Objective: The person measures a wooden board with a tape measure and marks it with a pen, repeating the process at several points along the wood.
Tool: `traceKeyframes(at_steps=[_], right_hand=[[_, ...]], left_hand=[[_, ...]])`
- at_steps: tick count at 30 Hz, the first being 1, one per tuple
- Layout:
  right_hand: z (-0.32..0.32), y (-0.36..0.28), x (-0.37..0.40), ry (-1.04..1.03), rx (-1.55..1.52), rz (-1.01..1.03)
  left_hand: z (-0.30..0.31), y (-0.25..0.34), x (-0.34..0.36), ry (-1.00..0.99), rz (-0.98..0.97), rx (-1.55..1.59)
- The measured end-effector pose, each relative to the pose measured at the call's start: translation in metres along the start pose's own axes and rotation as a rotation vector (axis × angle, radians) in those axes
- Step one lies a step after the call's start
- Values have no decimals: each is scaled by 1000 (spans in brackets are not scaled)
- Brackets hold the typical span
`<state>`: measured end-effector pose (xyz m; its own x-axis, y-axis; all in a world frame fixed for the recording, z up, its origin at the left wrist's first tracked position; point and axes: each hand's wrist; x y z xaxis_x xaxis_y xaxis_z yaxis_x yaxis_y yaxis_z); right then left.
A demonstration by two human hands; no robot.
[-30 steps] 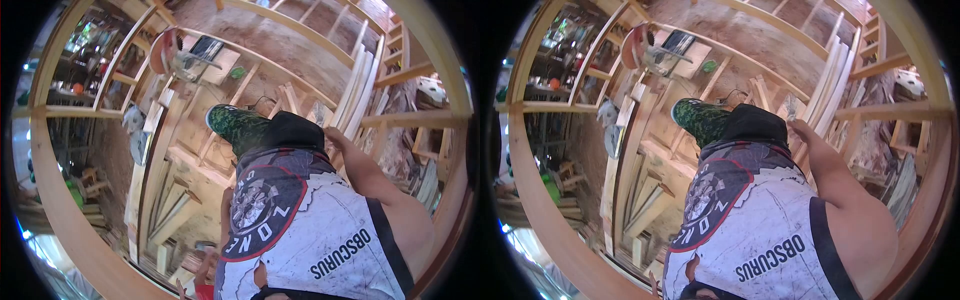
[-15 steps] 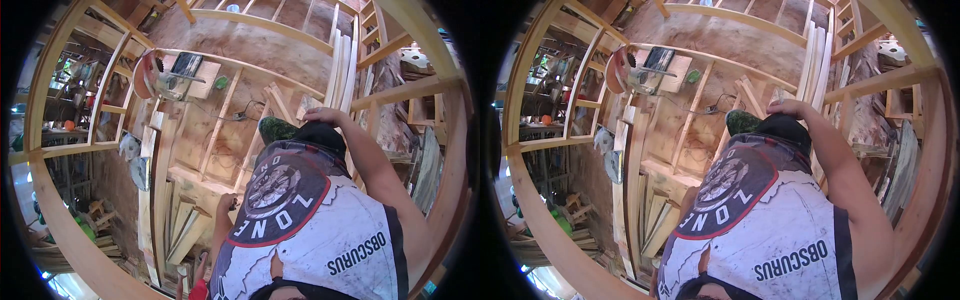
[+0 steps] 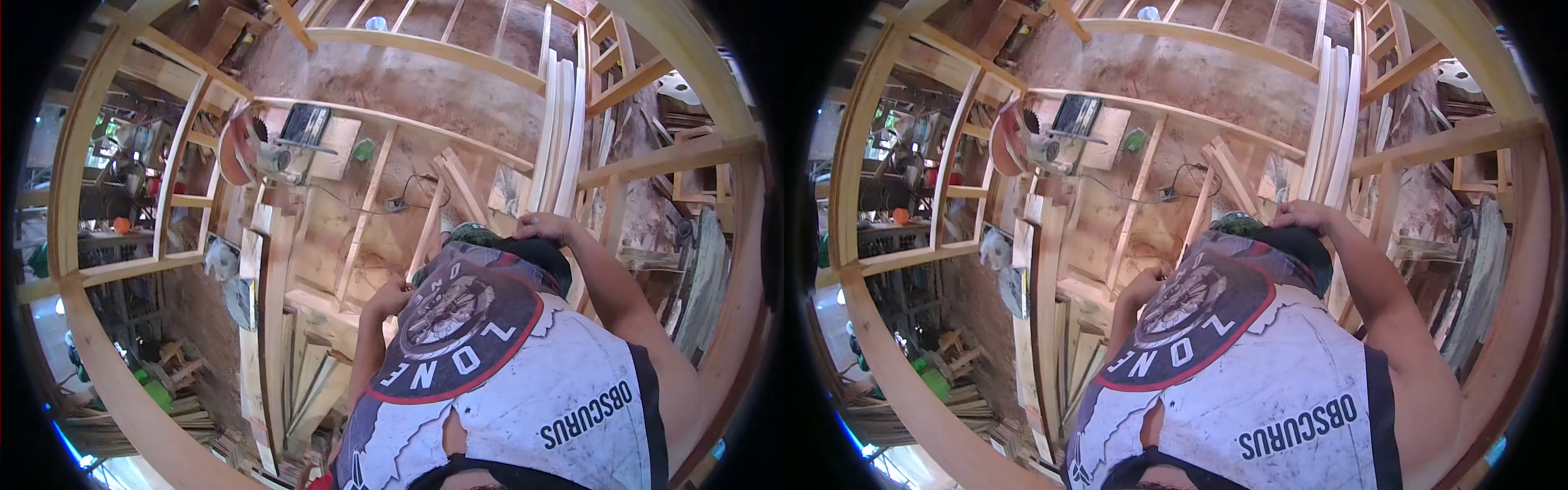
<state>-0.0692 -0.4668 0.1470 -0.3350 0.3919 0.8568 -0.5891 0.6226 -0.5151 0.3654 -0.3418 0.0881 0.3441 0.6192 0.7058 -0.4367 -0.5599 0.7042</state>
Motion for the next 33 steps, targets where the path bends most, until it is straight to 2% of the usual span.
traceKeyframes(at_steps=[3,4,7,9,11,13,15,16,17,18,19,20,22,23,25,26,27,29,30,33], right_hand=[[7,21,4,51,31,81],[5,18,13,49,-47,46],[6,22,8,50,-139,42],[8,28,0,53,-158,67],[13,25,-9,9,-260,-8],[24,41,-29,21,-121,46],[26,43,-30,47,-117,56],[23,44,-26,60,-233,10],[19,46,-22,72,-343,-32],[18,66,-32,102,-321,-19],[20,81,-46,133,-300,0],[19,78,-45,92,-376,-43],[13,61,-32,61,-505,-106],[10,58,-29,78,-558,-123],[4,77,-47,116,-534,-117],[2,82,-47,99,-514,-67],[1,79,-48,79,-489,-21],[-16,33,-15,183,-565,-102],[-14,48,-29,199,-373,-58],[-26,45,-26,278,-493,-67]], left_hand=[[19,23,6,-43,55,33],[32,45,13,-110,161,35],[56,71,22,-134,109,26],[59,84,31,-120,130,67],[58,89,31,-144,174,120],[55,89,44,-48,175,151],[54,43,55,22,213,134],[50,82,75,55,290,-87],[42,13,73,27,188,-130],[33,14,87,-58,192,-280],[31,-79,86,-117,219,83],[18,-30,98,-97,79,-65],[17,-24,110,-19,235,37],[17,-29,110,-4,217,30],[20,-33,101,205,297,-98],[22,42,118,364,308,71],[29,51,112,369,293,87],[43,53,112,406,292,-41],[48,48,107,453,264,-25],[68,95,107,468,185,34]])
Point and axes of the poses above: each hand's wrist, its own x-axis away from the middle knuckle, its own z-axis out of the back of the hand, y = z × x, and after that the axes turned 3 degrees about x, right-handed
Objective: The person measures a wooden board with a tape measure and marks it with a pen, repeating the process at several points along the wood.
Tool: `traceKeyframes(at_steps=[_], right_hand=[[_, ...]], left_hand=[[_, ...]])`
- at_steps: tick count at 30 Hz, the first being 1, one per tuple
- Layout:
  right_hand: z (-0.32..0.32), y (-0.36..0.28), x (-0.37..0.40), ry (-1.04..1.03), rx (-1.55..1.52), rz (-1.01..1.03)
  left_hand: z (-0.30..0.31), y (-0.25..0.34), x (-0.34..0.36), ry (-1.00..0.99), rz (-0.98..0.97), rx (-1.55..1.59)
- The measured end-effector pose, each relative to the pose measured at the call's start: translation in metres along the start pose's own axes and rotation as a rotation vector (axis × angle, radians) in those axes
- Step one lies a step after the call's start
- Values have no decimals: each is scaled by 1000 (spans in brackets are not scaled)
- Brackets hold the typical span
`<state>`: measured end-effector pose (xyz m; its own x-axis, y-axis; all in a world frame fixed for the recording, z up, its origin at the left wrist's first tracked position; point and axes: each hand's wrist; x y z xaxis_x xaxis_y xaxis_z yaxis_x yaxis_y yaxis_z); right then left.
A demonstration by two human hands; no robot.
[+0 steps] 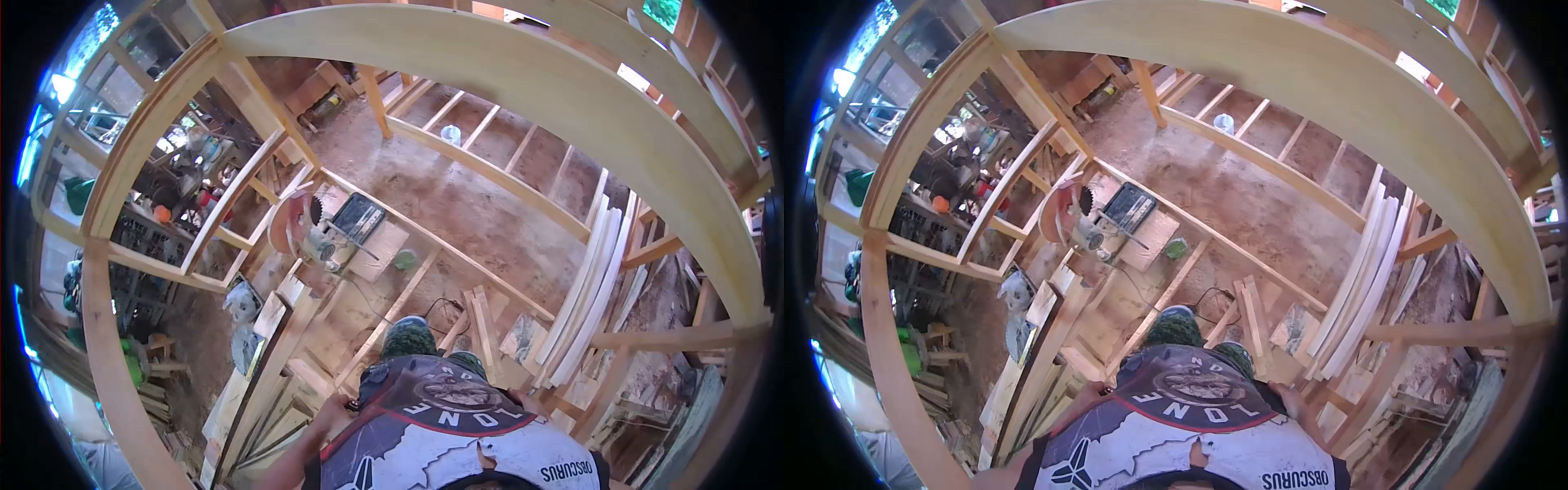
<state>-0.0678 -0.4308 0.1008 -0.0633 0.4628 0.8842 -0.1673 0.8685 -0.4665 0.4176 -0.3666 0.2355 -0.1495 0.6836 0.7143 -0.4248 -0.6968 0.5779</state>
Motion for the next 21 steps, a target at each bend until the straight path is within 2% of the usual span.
traceKeyframes(at_steps=[2,4,5,6,8,9,10,11,12,13,14,15,17,19,20,21], right_hand=[[-6,13,-7,-7,-126,-6],[-16,27,-21,-49,-362,8],[-21,34,-29,-70,-388,45],[-27,36,-29,-57,-410,57],[-37,33,-31,21,-208,87],[-35,54,-42,6,-186,88],[-30,78,-60,217,352,474],[-27,65,-79,404,895,890],[-23,62,-83,391,923,886],[-25,47,-84,307,789,731],[-28,33,-83,252,644,575],[-35,17,-81,226,540,458],[-44,-2,-80,206,460,360],[-52,-16,-77,198,413,302],[-55,-21,-76,191,394,284],[-60,-24,-74,191,385,272]], left_hand=[[18,16,-18,-66,23,-69],[39,10,-47,-159,25,128],[51,10,-61,-183,139,125],[62,17,-70,-195,123,105],[77,23,-77,-163,130,184],[84,17,-86,-146,137,203],[89,9,-103,-218,-4,19],[94,-2,-118,-269,-135,-153],[96,-15,-130,-283,-229,-139],[97,-23,-136,-295,-323,-128],[100,-16,-130,-250,-297,-75],[108,1,-127,-231,-358,-159],[112,11,-131,-214,-426,-248],[115,8,-143,-250,-637,-259],[115,3,-152,-252,-636,-255],[114,-4,-162,-155,-768,-341]])
Point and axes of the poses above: each hand's wrist, its own x-axis away from the middle knuckle, its own z-axis out of the back of the hand, y = z × x, and after that the axes turned 3 degrees about x, right-handed
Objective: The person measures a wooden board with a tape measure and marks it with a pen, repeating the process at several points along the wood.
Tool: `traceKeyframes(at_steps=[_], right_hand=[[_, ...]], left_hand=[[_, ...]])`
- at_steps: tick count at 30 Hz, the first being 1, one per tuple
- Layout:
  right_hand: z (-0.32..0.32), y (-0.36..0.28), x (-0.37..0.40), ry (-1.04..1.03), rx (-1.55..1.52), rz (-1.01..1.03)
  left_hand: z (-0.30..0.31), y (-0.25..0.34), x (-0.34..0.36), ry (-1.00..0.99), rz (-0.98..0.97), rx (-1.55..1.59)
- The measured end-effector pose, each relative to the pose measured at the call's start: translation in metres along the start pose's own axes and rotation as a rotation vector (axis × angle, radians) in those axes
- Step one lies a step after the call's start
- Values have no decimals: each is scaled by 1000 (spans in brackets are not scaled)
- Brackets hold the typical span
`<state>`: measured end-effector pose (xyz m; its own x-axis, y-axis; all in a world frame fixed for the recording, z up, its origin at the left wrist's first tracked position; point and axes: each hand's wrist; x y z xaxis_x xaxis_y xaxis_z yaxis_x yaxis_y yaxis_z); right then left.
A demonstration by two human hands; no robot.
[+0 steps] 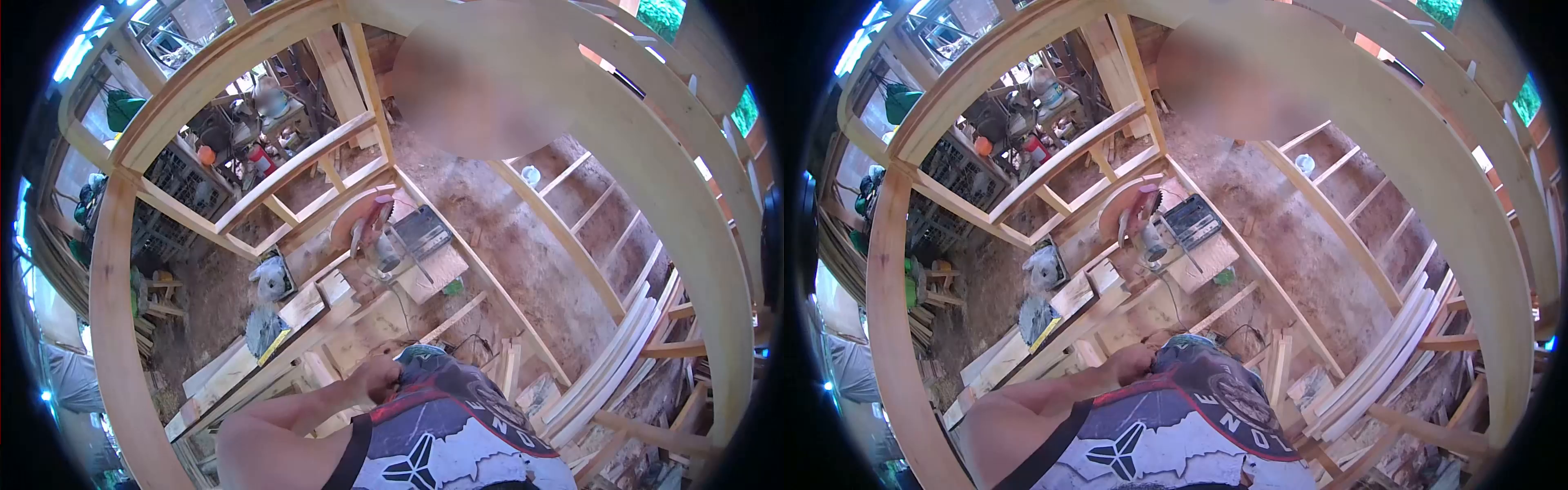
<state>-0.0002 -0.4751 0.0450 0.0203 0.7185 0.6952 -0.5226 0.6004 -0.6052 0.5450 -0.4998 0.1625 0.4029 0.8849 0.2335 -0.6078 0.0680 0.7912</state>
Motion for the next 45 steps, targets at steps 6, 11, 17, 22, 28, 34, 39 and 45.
traceKeyframes(at_steps=[6,11,17,22,28,34,39,45], right_hand=[[-9,-16,12,-2,-76,-26],[-28,-14,49,34,-139,14],[-82,6,95,-24,-1147,-334],[-95,-47,153,77,-1051,-483],[-68,-71,130,547,-158,-441],[-2,-176,63,496,-284,43],[7,-219,27,440,-221,445],[51,-168,10,214,22,483]], left_hand=[[27,27,-21,38,93,-52],[60,19,-30,-416,297,80],[60,-15,-25,-786,345,153],[77,-66,-78,-947,310,58],[63,8,-206,-761,350,-257],[-25,120,-256,-549,-112,92],[-99,185,-271,-238,-636,-159],[-124,220,-267,-270,-442,-232]])
Point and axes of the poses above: each hand's wrist, its own x-axis away from the middle knuckle, its own z-axis out of the back of the hand, y = z × x, and after that the axes turned 3 degrees about x, right-handed
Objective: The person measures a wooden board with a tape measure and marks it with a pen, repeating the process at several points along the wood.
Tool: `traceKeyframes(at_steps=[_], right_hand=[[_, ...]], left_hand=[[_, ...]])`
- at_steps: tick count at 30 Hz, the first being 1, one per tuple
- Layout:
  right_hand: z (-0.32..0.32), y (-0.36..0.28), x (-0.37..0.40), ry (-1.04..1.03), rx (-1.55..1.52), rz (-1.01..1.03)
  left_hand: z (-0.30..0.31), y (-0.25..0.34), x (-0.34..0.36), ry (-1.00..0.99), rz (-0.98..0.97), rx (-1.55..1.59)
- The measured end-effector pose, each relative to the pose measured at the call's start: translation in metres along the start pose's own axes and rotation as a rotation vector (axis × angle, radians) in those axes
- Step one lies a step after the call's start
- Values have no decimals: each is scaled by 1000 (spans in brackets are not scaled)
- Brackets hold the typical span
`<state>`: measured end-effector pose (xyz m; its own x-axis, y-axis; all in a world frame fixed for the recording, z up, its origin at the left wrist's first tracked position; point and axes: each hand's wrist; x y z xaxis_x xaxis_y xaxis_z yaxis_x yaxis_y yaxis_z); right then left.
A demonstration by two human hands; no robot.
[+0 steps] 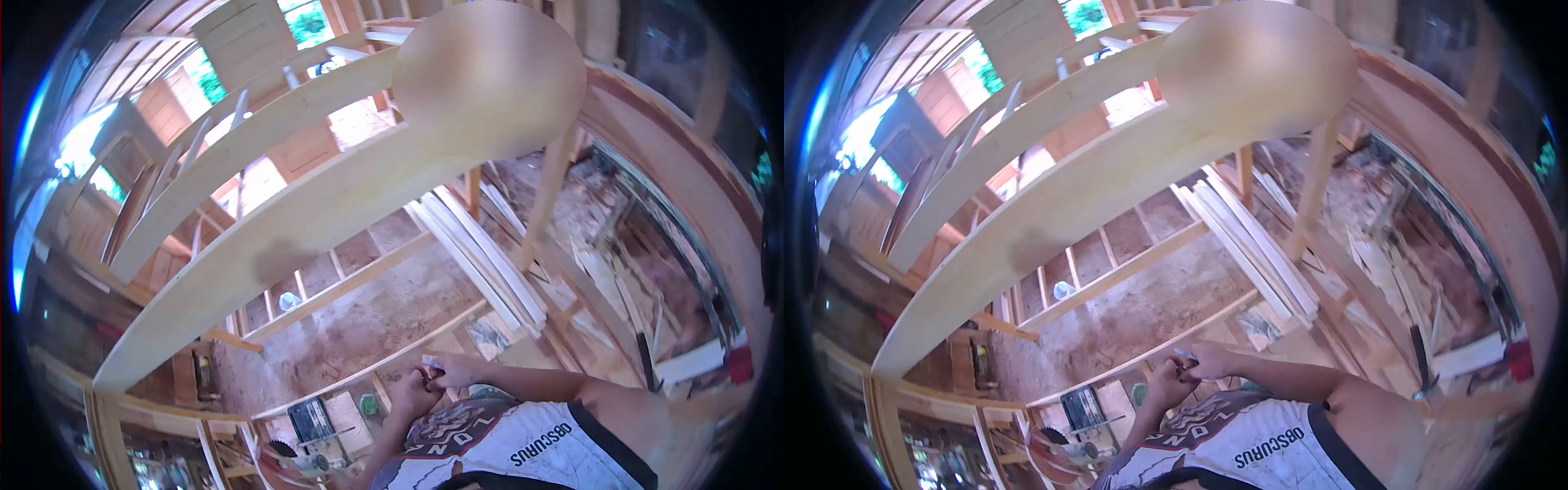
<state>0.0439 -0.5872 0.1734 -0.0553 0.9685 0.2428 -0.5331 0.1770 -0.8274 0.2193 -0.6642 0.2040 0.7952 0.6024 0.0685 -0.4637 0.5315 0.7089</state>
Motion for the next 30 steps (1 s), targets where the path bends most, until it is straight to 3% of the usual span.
traceKeyframes(at_steps=[1,2,4,5,6,7,8,9,10,11,12,13,14,16,18,21,23,25,26,27,28,30], right_hand=[[16,-12,8,-62,-31,13],[27,-12,12,-84,-23,36],[53,0,21,-91,-391,25],[77,7,28,-28,-534,-3],[109,14,38,40,-677,-35],[142,16,52,235,-826,17],[182,7,69,513,-803,110],[225,4,91,724,-648,174],[259,13,102,956,-823,96],[301,37,123,1104,-772,8],[342,74,132,1264,-832,154],[378,95,138,1321,-994,439],[397,85,143,1320,-1090,441],[400,70,139,1300,-1184,434],[387,60,100,1499,-1190,331],[308,-2,35,1445,-1130,323],[267,-5,2,1232,-1264,231],[256,-25,-3,1017,-1347,395],[265,-46,7,1073,-1427,302],[282,-60,11,1255,-1313,254],[304,-53,15,1253,-1284,313],[341,-54,23,1273,-1304,351]], left_hand=[[-18,-22,-5,2,-90,234],[-12,-16,-4,30,-74,228],[17,3,4,-85,112,-1],[43,24,13,-112,362,44],[41,-23,24,30,316,131],[43,-80,46,169,263,219],[67,-104,64,240,398,131],[98,-115,80,300,404,90],[128,-127,94,339,349,148],[164,-133,104,347,288,-83],[197,-135,115,354,226,-313],[222,-128,120,384,300,-307],[242,-121,117,417,375,-298],[270,-118,106,543,159,-483],[280,-134,86,648,126,-397],[291,-88,61,673,13,-455],[295,-84,69,713,-81,-435],[312,-94,69,705,-140,-394],[321,-105,78,714,-37,-341],[332,-133,81,710,93,-101],[346,-141,81,766,-143,-290],[370,-158,84,830,-133,-309]])
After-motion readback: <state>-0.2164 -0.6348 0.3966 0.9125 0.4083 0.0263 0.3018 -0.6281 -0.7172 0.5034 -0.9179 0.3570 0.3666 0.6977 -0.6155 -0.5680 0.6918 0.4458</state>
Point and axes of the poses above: each hand's wrist, its own x-axis away from the middle knuckle, its own z-axis out of the back of the hand, y = z × x, and after that the axes turned 3 degrees about x, right-handed
